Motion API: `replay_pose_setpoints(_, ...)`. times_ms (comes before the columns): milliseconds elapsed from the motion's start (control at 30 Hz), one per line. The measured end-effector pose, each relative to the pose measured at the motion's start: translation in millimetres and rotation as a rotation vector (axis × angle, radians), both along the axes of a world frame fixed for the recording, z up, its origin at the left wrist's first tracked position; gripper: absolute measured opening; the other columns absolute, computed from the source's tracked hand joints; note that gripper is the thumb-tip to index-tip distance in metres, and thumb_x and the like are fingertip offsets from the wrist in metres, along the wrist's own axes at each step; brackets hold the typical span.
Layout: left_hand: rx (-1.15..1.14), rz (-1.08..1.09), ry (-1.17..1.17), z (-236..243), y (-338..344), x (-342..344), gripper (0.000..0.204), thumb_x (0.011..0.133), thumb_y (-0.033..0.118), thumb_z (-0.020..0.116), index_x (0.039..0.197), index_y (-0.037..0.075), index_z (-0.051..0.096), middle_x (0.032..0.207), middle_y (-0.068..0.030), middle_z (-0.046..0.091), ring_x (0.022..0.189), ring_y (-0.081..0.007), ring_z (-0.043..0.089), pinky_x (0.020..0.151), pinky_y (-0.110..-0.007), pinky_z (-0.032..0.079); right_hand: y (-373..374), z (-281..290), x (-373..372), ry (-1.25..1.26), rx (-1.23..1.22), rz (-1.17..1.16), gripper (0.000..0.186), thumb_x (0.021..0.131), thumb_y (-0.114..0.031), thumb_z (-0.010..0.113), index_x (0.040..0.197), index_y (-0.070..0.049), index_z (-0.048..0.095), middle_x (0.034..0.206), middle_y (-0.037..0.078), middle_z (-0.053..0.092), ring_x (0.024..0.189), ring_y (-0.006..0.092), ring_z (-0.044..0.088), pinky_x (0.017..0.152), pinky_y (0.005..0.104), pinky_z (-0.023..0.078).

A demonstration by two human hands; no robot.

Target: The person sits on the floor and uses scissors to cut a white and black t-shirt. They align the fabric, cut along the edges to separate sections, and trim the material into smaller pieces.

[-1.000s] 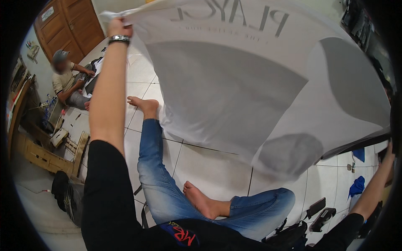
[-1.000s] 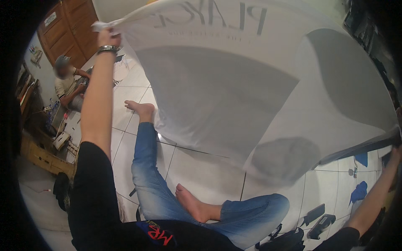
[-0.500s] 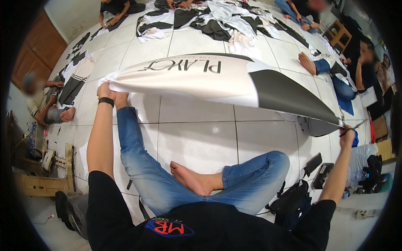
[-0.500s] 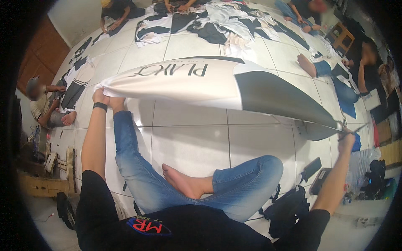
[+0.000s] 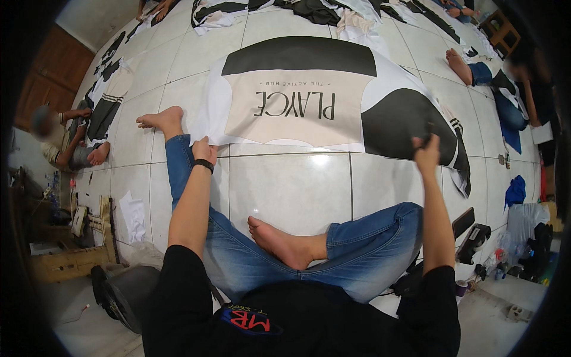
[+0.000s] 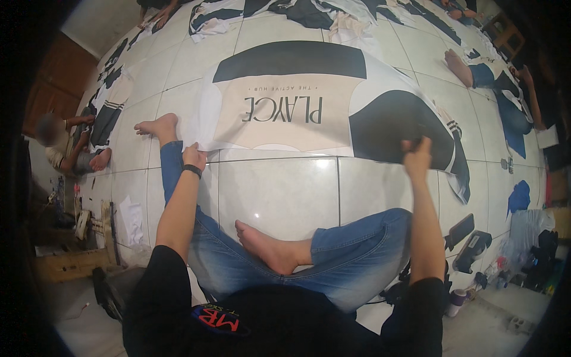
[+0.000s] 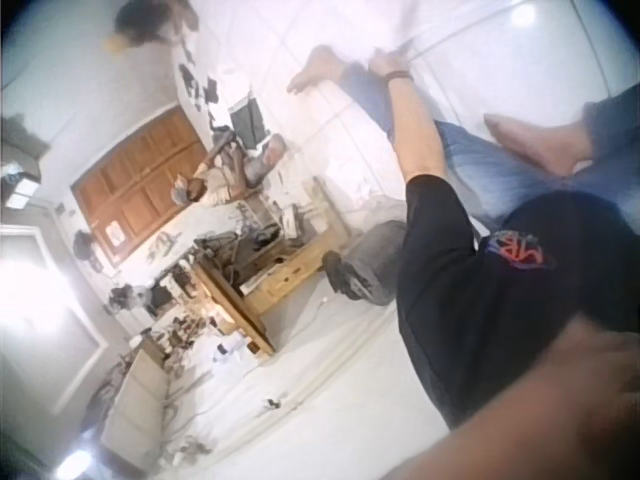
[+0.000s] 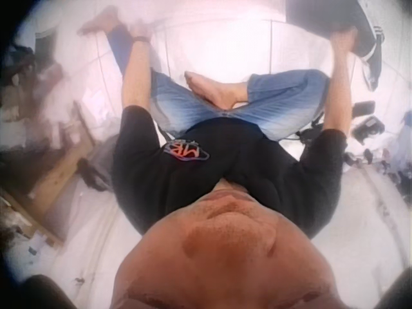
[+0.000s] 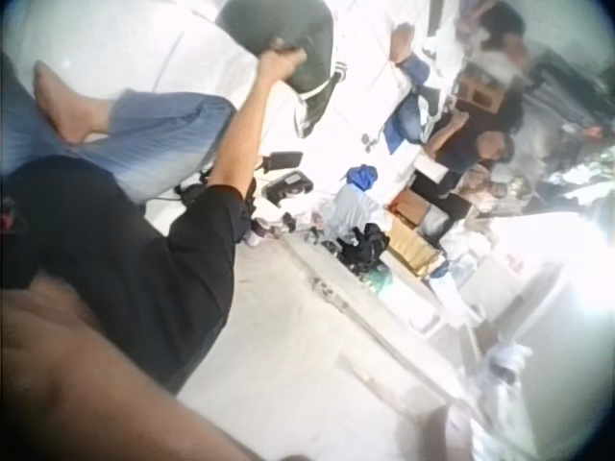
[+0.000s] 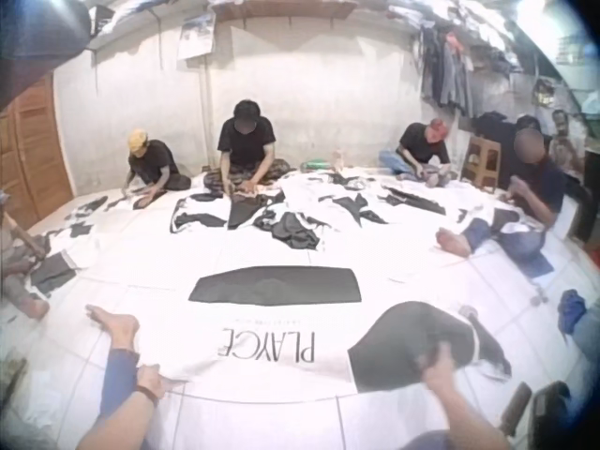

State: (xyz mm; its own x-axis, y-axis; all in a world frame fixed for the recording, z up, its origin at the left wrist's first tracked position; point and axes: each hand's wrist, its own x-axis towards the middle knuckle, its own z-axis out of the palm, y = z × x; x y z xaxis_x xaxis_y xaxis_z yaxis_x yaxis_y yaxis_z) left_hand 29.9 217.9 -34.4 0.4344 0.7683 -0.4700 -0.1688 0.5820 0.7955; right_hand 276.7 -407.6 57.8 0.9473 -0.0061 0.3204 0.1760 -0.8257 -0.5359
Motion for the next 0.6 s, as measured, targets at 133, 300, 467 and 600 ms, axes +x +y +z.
replay_pose_setpoints(133, -0.015, 0.010, 0.028, -12, -18, -7, 0.028, 0.093, -0.003, 0.048, 0.120, -0.003, 0.040, 0.116, -0.0210, 0.053, 0.103, -0.0351, 0.060, 0.089, -0.052, 0.054, 58, -33, -12, 0.280, -0.157, 0.262, 0.050, 0.092, -0.028, 0.065, 0.128, -0.008, 0.037, 0.098, 0.028, 0.067, 0.092, 0.0521, 0.062, 0.078, 0.0560, 0.047)
replay_pose_setpoints(300, 0.062, 0.008, 0.321, 7, -51, -20, 0.016, 0.085, -0.008, 0.054, 0.098, 0.000, 0.049, 0.101, -0.0163, 0.055, 0.090, -0.0274, 0.060, 0.080, -0.042, 0.057, -8, -52, 12, 0.303, -0.256, 0.280, 0.043, 0.092, -0.018, 0.063, 0.126, -0.008, 0.039, 0.095, 0.033, 0.065, 0.093, 0.0537, 0.060, 0.075, 0.0572, 0.046)
replay_pose_setpoints(467, 0.000, -0.150, 0.607, 61, -121, -35, 0.061, 0.081, -0.007, 0.061, 0.138, 0.002, 0.040, 0.108, -0.0171, 0.058, 0.090, -0.0248, 0.063, 0.070, -0.036, 0.057, -90, -42, 40, 0.320, -0.435, 0.225, 0.043, 0.092, -0.016, 0.063, 0.125, -0.008, 0.038, 0.092, 0.031, 0.065, 0.091, 0.0526, 0.061, 0.072, 0.0576, 0.046)
replay_pose_setpoints(600, 1.084, -0.284, 0.731, 26, -135, -91, 0.065, 0.080, 0.005, 0.070, 0.139, 0.003, 0.042, 0.119, -0.0196, 0.055, 0.115, -0.0285, 0.054, 0.093, -0.041, 0.049, -53, -45, 24, 0.205, -0.349, 0.119, 0.044, 0.091, -0.016, 0.064, 0.126, -0.008, 0.039, 0.100, 0.030, 0.066, 0.099, 0.0505, 0.062, 0.080, 0.0548, 0.047)
